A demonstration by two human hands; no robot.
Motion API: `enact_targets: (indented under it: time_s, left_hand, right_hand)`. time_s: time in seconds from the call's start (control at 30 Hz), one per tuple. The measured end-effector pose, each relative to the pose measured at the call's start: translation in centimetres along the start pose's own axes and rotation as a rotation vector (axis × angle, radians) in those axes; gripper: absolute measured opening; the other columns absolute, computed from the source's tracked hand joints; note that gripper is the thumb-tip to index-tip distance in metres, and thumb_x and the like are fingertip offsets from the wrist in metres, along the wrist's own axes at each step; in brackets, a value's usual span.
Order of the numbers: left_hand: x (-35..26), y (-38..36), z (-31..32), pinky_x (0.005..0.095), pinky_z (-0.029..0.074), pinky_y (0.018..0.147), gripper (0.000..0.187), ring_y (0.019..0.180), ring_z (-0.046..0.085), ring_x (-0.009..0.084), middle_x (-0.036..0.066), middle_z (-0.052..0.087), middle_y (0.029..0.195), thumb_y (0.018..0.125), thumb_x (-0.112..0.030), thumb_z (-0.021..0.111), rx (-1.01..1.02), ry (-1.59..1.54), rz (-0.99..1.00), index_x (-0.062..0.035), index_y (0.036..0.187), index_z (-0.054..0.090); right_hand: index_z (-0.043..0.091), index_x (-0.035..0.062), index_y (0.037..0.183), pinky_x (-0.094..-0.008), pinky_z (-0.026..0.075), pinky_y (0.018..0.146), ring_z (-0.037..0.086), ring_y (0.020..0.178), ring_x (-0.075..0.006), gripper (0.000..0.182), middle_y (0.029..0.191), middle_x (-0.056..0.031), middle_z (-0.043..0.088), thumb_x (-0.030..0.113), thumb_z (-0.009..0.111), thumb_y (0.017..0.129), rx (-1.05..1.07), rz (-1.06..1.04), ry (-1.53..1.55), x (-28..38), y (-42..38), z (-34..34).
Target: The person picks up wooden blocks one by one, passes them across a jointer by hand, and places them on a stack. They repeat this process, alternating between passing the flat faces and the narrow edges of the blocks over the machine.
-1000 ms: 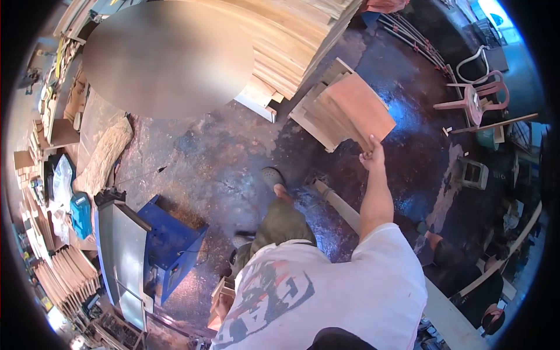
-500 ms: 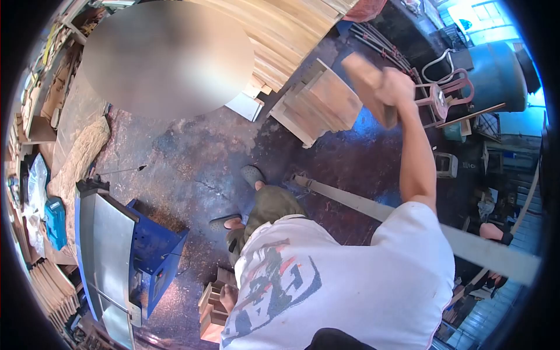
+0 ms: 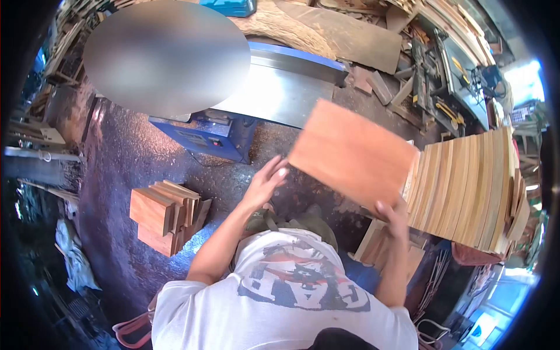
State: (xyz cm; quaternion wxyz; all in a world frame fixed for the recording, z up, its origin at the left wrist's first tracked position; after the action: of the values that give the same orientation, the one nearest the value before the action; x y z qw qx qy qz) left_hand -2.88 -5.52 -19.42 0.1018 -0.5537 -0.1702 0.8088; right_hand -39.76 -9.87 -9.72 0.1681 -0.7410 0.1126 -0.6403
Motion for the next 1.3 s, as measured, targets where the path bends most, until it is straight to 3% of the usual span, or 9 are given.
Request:
enact_targets:
  time_s: [0.07, 0.23, 0.47, 0.7, 0.83, 0.87, 0.97, 1.1, 1.3]
  left_hand:
    - [-2.3, 2.7, 0.4, 0.0449, 0.048, 0.113, 0.091, 0.141, 0.053, 0.0331, 0.023, 0.043, 0.161, 0.1, -0.035, 0.071, -0.109, -0.056, 0.1, 0.0059, 0.163, 0.02]
    - [-4.1, 10.6, -7.9, 0.0493, 0.031, 0.125, 0.1, 0.155, 0.032, 0.0402, 0.03, 0.033, 0.164, 0.098, -0.036, 0.072, -0.33, -0.213, 0.17, 0.0116, 0.163, 0.012]
    - [-7.1, 14.4, -8.2, 0.0391, 0.021, 0.129, 0.108, 0.158, 0.025, 0.0402, 0.037, 0.023, 0.167, 0.091, -0.047, 0.073, -0.337, 0.294, 0.218, 0.0173, 0.159, 0.019]
    - [-5.2, 17.4, -5.8, 0.0422, 0.017, 0.13, 0.106, 0.162, 0.009, 0.0394, 0.035, 0.003, 0.171, 0.086, -0.031, 0.075, -0.531, 0.464, 0.096, 0.0129, 0.162, 0.015]
    - [-3.0, 17.8, -6.1, 0.0402, 0.036, 0.122, 0.093, 0.149, 0.044, 0.0383, 0.034, 0.042, 0.158, 0.085, -0.029, 0.075, -0.743, 0.45, 0.252, 0.0084, 0.159, 0.032]
    - [-3.9, 16.9, -4.5, 0.04, 0.043, 0.116, 0.085, 0.138, 0.057, 0.0381, 0.03, 0.057, 0.147, 0.086, -0.03, 0.076, -0.916, 0.502, 0.269, 0.0074, 0.154, 0.041]
    - [-4.5, 17.2, -1.1, 0.0497, 0.031, 0.125, 0.071, 0.149, 0.037, 0.0496, 0.038, 0.041, 0.156, 0.091, -0.032, 0.07, -1.144, 0.644, 0.457, 0.0064, 0.147, 0.05]
    - [-6.3, 18.4, -0.1, 0.0563, 0.03, 0.124, 0.049, 0.146, 0.038, 0.0553, 0.038, 0.047, 0.15, 0.096, -0.029, 0.066, -1.169, 0.703, 0.729, 0.0049, 0.131, 0.063]
    - [-9.2, 25.0, -7.7, 0.06, 0.028, 0.124, 0.046, 0.145, 0.04, 0.0539, 0.036, 0.049, 0.149, 0.102, -0.034, 0.053, -1.142, 1.01, 0.516, 0.0023, 0.125, 0.068]
  right_hand:
    - [0.064, 0.0011, 0.128, -0.0311, 0.049, 0.059, 0.061, 0.075, -0.0153, 0.054, 0.099, -0.0058, 0.067, 0.032, 0.08, 0.087, 0.024, 0.049, 0.181, -1.4, 6.4, 5.3]
    - [0.064, 0.003, 0.119, -0.0346, 0.052, 0.057, 0.059, 0.066, -0.0168, 0.047, 0.088, -0.0047, 0.063, 0.037, 0.08, 0.09, 0.228, 0.254, 0.354, -1.2, 17.3, 19.0]
    - [0.052, -0.0119, 0.146, -0.0489, 0.054, 0.099, 0.067, 0.115, -0.0378, 0.08, 0.119, -0.0264, 0.071, 0.04, 0.079, 0.091, 0.366, 0.186, 0.077, 0.3, 26.3, 26.0]
    - [0.073, -0.0021, 0.122, -0.044, 0.051, 0.103, 0.069, 0.115, -0.0361, 0.034, 0.119, -0.0205, 0.075, 0.019, 0.068, 0.096, 0.476, -0.709, -0.519, 3.2, 25.9, 22.7]
    - [0.073, 0.0003, 0.122, -0.0486, 0.048, 0.106, 0.062, 0.123, -0.0403, 0.032, 0.13, -0.019, 0.07, 0.013, 0.068, 0.093, 0.612, -1.329, -0.625, 5.5, 29.0, 27.2]
    - [0.069, 0.0023, 0.131, -0.0537, 0.042, 0.112, 0.054, 0.133, -0.0433, 0.042, 0.143, -0.0201, 0.061, 0.021, 0.068, 0.093, 0.673, -1.363, -0.735, 5.2, 30.3, 28.8]
    - [0.062, 0.0027, 0.14, -0.0572, 0.034, 0.118, 0.046, 0.142, -0.0445, 0.053, 0.153, -0.021, 0.053, 0.031, 0.064, 0.095, 0.705, -1.578, -0.997, 4.6, 33.7, 32.1]
    - [0.054, 0.0028, 0.149, -0.0581, 0.028, 0.122, 0.039, 0.148, -0.0456, 0.063, 0.159, -0.0212, 0.046, 0.035, 0.059, 0.095, 0.755, -1.576, -1.068, 3.3, 35.1, 33.4]
    - [0.045, -0.0095, 0.15, -0.0616, 0.02, 0.125, 0.033, 0.15, -0.0502, 0.078, 0.158, -0.0308, 0.042, 0.042, 0.058, 0.092, 0.859, -1.67, -1.089, 4.7, 35.1, 35.9]
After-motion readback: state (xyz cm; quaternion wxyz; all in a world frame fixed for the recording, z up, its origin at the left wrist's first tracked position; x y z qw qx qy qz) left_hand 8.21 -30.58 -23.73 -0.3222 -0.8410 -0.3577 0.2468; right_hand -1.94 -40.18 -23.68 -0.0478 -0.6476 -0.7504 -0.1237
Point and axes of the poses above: each hand's wrist, its own y-axis towards the middle knuckle, its own z-axis out of the palm, x = y × z, the point moved 4 cm from there along y, towards the middle knuckle
